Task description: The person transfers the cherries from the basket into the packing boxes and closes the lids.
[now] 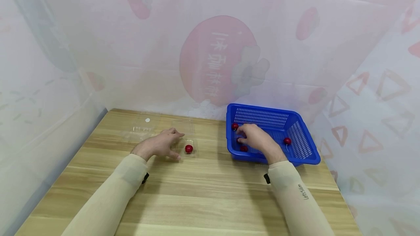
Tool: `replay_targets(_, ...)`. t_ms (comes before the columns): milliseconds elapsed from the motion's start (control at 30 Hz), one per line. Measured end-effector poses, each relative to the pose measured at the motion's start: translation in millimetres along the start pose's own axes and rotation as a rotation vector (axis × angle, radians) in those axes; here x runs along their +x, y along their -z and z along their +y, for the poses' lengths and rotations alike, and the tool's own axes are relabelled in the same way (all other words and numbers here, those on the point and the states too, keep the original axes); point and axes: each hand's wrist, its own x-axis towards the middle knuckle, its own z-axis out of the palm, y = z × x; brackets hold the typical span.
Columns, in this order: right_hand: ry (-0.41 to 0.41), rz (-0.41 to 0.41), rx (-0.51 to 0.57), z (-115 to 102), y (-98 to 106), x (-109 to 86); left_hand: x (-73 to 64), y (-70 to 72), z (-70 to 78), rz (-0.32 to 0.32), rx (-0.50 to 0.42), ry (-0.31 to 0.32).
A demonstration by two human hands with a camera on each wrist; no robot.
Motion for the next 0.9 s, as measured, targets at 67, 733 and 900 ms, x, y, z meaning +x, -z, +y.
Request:
replay_targets(67, 0.001, -0.035, -0.011, 2.5, -0.7, -1.6, -0.2, 0.0, 0.3, -0.002, -0.002, 0.0)
replay_targets(733, 0.001, -0.244, -0.079, 7.8, -9.0, -4.0, -0.6, 0.0, -0.5, 0.0, 0.014, -0.01)
replay_targets(900, -0.016, -0.265, -0.061, 10.0, -8.7, -2.6, -0.3, 0.6, -1.0, 0.0, 0.016, -0.013)
